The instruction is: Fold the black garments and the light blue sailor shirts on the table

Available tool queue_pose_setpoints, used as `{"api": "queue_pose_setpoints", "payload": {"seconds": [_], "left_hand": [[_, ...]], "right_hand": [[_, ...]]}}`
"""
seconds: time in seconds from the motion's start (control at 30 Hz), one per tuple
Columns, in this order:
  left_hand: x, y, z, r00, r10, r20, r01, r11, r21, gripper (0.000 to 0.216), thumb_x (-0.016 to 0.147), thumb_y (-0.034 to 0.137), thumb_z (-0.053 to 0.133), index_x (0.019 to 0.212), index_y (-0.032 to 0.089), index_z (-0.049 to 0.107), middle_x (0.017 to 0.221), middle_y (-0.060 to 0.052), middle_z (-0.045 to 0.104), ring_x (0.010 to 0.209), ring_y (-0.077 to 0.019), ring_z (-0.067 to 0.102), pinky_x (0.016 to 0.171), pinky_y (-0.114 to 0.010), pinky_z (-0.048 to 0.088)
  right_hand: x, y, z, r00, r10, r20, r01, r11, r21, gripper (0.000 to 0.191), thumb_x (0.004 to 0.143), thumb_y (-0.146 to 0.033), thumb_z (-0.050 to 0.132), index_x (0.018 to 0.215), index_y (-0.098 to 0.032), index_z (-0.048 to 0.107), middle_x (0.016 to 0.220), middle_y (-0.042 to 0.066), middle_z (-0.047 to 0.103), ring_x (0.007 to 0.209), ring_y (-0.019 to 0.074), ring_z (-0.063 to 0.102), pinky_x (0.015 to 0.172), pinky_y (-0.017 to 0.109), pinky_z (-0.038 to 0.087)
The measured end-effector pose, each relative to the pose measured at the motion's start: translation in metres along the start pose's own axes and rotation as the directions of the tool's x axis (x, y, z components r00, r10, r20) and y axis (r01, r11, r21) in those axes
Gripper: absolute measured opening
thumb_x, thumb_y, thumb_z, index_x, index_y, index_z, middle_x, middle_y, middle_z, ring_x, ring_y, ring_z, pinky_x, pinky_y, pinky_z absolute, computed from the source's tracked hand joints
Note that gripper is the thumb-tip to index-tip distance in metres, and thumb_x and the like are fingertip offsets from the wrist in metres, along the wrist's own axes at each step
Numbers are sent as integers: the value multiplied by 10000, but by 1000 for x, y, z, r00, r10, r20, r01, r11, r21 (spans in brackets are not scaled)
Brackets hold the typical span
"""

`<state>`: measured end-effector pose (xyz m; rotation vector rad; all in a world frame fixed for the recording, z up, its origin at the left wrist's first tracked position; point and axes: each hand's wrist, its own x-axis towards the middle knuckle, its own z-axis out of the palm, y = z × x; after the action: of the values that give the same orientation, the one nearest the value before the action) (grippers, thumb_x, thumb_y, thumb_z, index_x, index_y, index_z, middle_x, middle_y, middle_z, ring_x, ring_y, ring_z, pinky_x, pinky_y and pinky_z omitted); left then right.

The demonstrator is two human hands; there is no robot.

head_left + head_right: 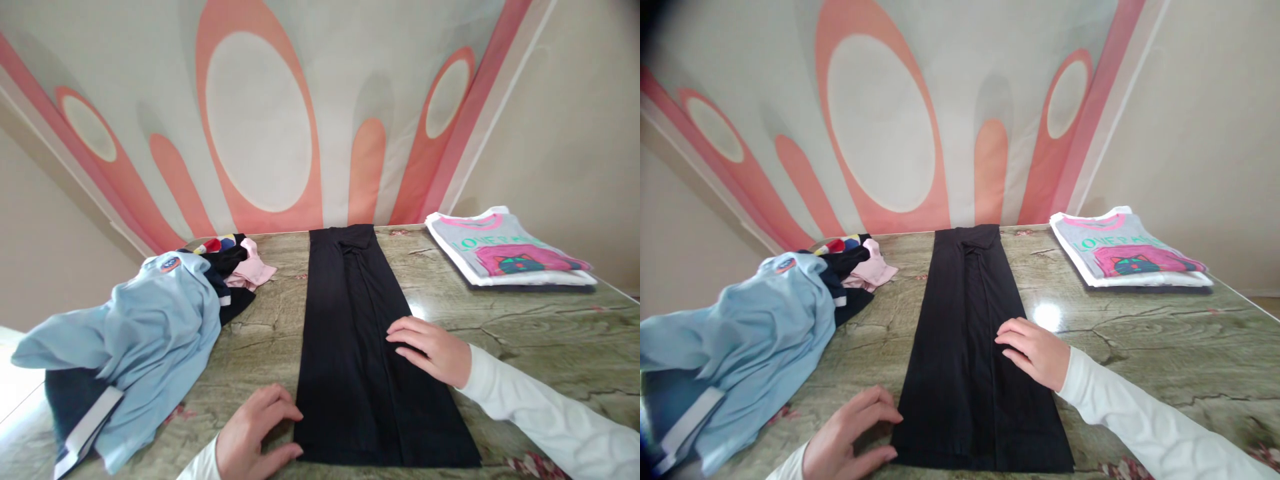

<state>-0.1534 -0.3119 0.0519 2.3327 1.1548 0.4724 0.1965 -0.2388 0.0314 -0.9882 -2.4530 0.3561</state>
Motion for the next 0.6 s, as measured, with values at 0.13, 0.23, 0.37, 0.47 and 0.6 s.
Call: {"api": "queue_pose_setpoints", "payload": {"seconds": [0.13, 0.23, 0.37, 0.47, 0.6], "left_hand": [[-4, 5, 5, 999, 0, -37, 2, 999, 53, 151, 731, 229, 573, 881, 211, 561, 848, -36, 563, 789, -158, 531, 710, -262, 430], [-3, 8, 8, 998, 26, -53, -21, 996, 89, 91, 737, 163, 506, 811, 204, 542, 793, -25, 567, 736, -145, 529, 667, -248, 413], [-5, 5, 10, 992, 83, -92, -68, 986, 153, 96, 698, 112, 448, 720, 198, 484, 714, -7, 559, 660, -132, 520, 614, -234, 396], [-8, 1, 12, 977, 163, -135, -129, 964, 232, 105, 670, 104, 447, 709, 201, 451, 656, 7, 549, 596, -124, 510, 557, -220, 383], [-13, 3, 17, 950, 264, -169, -205, 930, 305, 115, 691, 90, 425, 714, 203, 428, 620, 9, 541, 548, -120, 490, 526, -224, 368]], "right_hand": [[40, -4, 7, 982, -151, 116, 150, 989, 12, 225, 829, -237, 450, 1006, -180, 577, 981, 79, 571, 883, 171, 530, 788, 324, 456], [75, 5, 11, 980, -162, 116, 166, 986, -26, 211, 813, -226, 484, 994, -181, 582, 990, 76, 560, 904, 174, 518, 818, 329, 436], [110, 29, 23, 999, -43, 9, 44, 991, -124, 196, 799, -173, 492, 976, -159, 574, 991, 89, 540, 932, 187, 502, 846, 352, 418], [118, 46, 39, 997, 44, -68, -55, 984, -172, 188, 782, -154, 501, 959, -150, 564, 969, 90, 531, 923, 193, 488, 837, 360, 416], [114, 54, 57, 985, 93, -143, -122, 970, -211, 166, 804, -172, 463, 933, -149, 564, 957, 89, 528, 896, 199, 474, 813, 374, 402]]}}
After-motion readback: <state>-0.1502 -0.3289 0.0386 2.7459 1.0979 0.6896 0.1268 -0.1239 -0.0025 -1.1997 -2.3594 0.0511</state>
